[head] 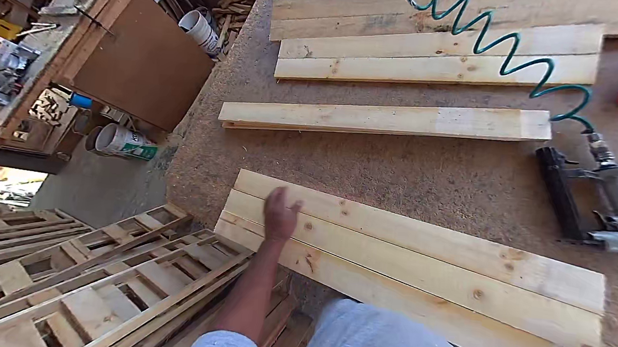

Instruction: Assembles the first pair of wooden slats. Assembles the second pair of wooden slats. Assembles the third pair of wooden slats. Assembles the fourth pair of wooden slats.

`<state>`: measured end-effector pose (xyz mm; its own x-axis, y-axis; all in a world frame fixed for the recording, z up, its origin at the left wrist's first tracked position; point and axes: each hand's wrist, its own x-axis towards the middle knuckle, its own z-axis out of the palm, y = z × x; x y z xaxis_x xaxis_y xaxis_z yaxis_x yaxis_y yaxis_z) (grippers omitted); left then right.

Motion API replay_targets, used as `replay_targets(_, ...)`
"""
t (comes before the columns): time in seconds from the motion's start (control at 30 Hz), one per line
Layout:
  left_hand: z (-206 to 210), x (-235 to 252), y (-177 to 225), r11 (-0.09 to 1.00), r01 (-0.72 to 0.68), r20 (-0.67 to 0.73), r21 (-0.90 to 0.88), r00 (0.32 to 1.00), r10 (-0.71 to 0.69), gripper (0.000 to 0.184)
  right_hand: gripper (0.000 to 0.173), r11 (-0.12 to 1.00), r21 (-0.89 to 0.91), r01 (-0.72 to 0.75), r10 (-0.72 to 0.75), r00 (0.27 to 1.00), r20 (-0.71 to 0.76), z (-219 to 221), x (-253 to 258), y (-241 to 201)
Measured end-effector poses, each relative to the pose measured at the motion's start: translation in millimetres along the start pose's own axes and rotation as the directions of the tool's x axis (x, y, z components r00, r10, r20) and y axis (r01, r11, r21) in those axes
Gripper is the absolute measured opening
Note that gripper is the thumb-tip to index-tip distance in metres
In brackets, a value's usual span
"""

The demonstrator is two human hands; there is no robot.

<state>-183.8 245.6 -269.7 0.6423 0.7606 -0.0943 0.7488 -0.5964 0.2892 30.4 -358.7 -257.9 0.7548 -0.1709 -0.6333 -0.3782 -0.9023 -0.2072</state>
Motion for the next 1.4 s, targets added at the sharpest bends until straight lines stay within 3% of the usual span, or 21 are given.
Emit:
replay_targets(0.03, -17, 2, -37, 0.972, 0.232, -0.035, 0.031, 0.972, -0.231, 0.068, 0.06, 0.999, -0.032, 0.005, -0.004, 1.0, 0.013, 8, -9, 4)
replay_targets(0.07, -28, 2, -75, 0.899, 0.434, -0.068, 0.065, 0.9, -0.43, 0.074, 0.061, 0.999, -0.05, 0.02, -0.019, 1.0, 0.009, 15, -19, 7)
replay_targets(0.13, -39, -1, -139, 0.748, 0.656, -0.041, 0.1, 0.754, -0.656, 0.086, 0.072, 0.997, -0.053, 0.058, -0.06, 0.997, -0.045, 27, -28, 12)
replay_targets(0.2, -41, -8, -169, 0.738, 0.67, 0.055, 0.084, 0.736, -0.675, 0.087, 0.075, 0.999, 0.0, 0.055, -0.054, 0.993, -0.103, 33, -29, 15)
replay_targets(0.33, -61, -15, -180, 0.762, 0.641, 0.095, 0.092, 0.756, -0.648, 0.078, 0.064, 0.987, 0.155, -0.029, 0.045, 0.994, -0.102, 30, -22, 19)
replay_targets(0.43, -97, -7, -177, 0.761, 0.648, 0.045, -0.036, 0.761, -0.647, 0.075, 0.062, 0.973, 0.223, -0.065, 0.1, 0.984, -0.148, 18, -29, 15)
replay_targets(0.5, -118, 10, -167, 0.768, 0.62, -0.022, -0.161, 0.775, -0.631, 0.073, 0.062, 0.975, 0.22, -0.013, 0.065, 0.971, -0.23, 6, -31, -13)
replay_targets(0.6, -131, 63, -139, 0.8, 0.505, -0.005, -0.324, 0.844, -0.536, 0.068, 0.059, 0.969, 0.23, 0.089, -0.019, 0.957, -0.289, -11, -19, -88)
replay_targets(0.7, -124, 115, -107, 0.744, 0.41, 0.008, -0.527, 0.879, -0.477, 0.054, 0.058, 0.93, 0.282, 0.237, -0.132, 0.93, -0.343, -21, 28, -149)
replay_targets(0.77, -134, 123, -58, 0.739, 0.419, -0.043, -0.527, 0.856, -0.515, 0.062, 0.051, 0.902, 0.276, 0.333, -0.249, 0.922, -0.298, -28, 47, -178)
replay_targets(0.83, -122, 128, -34, 0.841, 0.384, -0.081, -0.381, 0.892, -0.444, 0.068, 0.043, 0.905, 0.197, 0.376, -0.32, 0.909, -0.266, -32, 48, -190)
replay_targets(0.9, -82, 122, -38, 0.964, 0.117, -0.033, -0.239, 0.991, -0.128, 0.061, 0.041, 0.94, 0.096, 0.327, -0.289, 0.915, -0.282, -30, 40, -180)
replay_targets(0.93, -61, 109, -29, 0.978, -0.07, 0.032, -0.194, 0.996, 0.078, 0.058, 0.04, 0.956, 0.069, 0.284, -0.251, 0.918, -0.306, -27, 37, -165)
replay_targets(1.0, -14, 68, 7, 0.892, -0.425, 0.113, -0.151, 0.889, 0.443, 0.06, 0.04, 0.986, 0.053, 0.155, -0.13, 0.938, -0.32, -20, 31, -121)
replay_targets(1.03, 8, 47, 25, 0.837, -0.526, 0.129, -0.149, 0.829, 0.544, 0.067, 0.039, 0.994, 0.063, 0.093, -0.069, 0.948, -0.312, -15, 31, -97)
replay_targets(1.1, 48, 13, 52, 0.801, -0.587, 0.15, -0.116, 0.787, 0.598, 0.087, 0.03, 0.992, 0.111, 0.051, -0.018, 0.96, -0.278, -5, 35, -57)
replay_targets(1.17, 72, -5, 63, 0.829, -0.557, 0.148, -0.043, 0.817, 0.557, 0.098, 0.026, 0.981, 0.175, 0.084, -0.043, 0.973, -0.227, 0, 39, -32)
replay_targets(1.4, 77, -11, 40, 0.861, -0.509, 0.076, -0.006, 0.858, 0.508, 0.096, 0.015, 0.938, 0.334, 0.093, -0.045, 0.988, -0.15, 4, 35, -15)
